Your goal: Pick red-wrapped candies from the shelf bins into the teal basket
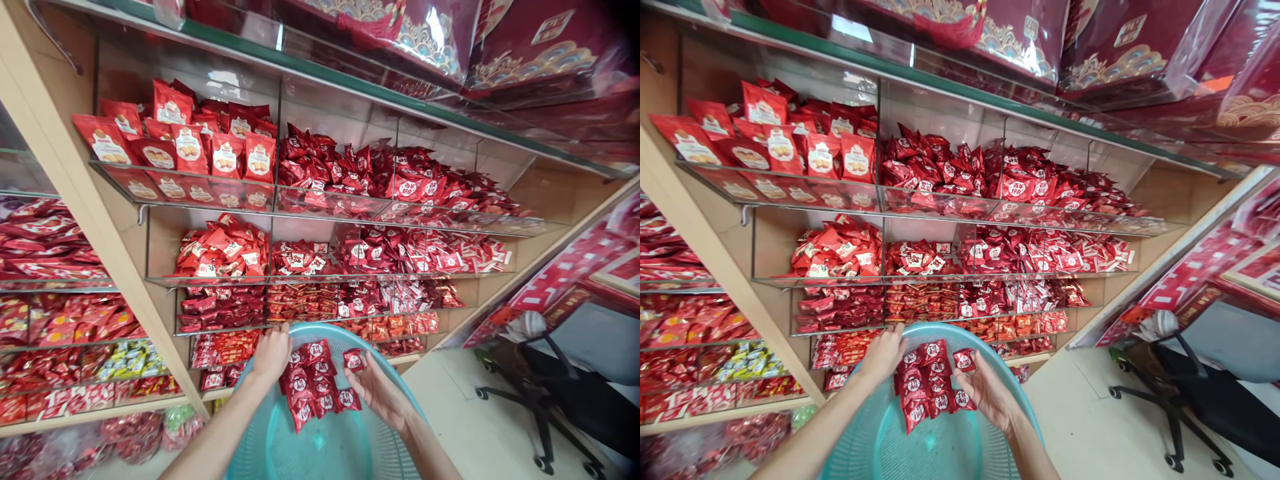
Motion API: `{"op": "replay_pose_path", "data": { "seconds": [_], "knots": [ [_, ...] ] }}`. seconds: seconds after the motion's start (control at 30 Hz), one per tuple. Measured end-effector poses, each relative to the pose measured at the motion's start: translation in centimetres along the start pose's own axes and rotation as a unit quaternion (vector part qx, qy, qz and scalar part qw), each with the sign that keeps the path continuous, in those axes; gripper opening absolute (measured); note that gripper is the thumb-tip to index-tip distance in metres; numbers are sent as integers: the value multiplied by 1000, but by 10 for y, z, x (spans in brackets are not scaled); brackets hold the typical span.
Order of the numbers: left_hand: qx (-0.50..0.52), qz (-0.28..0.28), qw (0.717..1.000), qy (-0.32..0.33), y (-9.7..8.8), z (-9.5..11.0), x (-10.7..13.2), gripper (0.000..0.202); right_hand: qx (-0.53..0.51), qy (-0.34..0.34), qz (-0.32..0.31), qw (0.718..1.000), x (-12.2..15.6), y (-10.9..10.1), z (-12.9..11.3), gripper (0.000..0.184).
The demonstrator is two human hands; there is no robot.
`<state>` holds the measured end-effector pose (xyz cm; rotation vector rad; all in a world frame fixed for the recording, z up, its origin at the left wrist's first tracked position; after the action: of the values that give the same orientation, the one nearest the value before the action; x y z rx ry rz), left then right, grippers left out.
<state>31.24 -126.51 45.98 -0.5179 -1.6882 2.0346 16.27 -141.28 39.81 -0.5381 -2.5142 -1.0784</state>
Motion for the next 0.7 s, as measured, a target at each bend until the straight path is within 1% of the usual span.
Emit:
{"op": "replay_pose_path", "data": {
  "seconds": [0.13, 0.27, 0.43, 0.57, 0.63, 0.7],
  "knots": [
    [7, 1, 1000, 5, 2, 2, 0, 36, -11, 0, 7, 1000, 0, -11, 8, 23],
    [5, 1, 1000, 6, 2, 2, 1, 37, -1, -5, 7, 1000, -1, -10, 8, 24],
    [-5, 8, 1000, 2, 2, 1, 0, 37, 50, -29, 35, 998, -2, -13, 2, 24],
    [-7, 12, 1000, 6, 3, 0, -1, 37, 110, -23, 55, 992, -6, -20, 7, 30],
    [-6, 14, 1000, 7, 4, -1, -1, 37, 126, -10, 85, 988, -9, -30, 12, 35],
    [-4, 15, 1000, 8, 4, -1, -2, 37, 140, 6, 131, 981, -11, -44, 16, 42]
  ]
}}
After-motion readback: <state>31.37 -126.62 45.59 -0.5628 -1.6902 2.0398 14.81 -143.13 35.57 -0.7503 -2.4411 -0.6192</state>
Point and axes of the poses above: each hand's wrist, its own x-axis away from the middle knuckle, its own y-axis out of the palm, z = x × y, the point moved 10 cm from there along -x, towards the middle knuckle, and after that the axes turned 2 degrees about z, right-handed, at the moved point
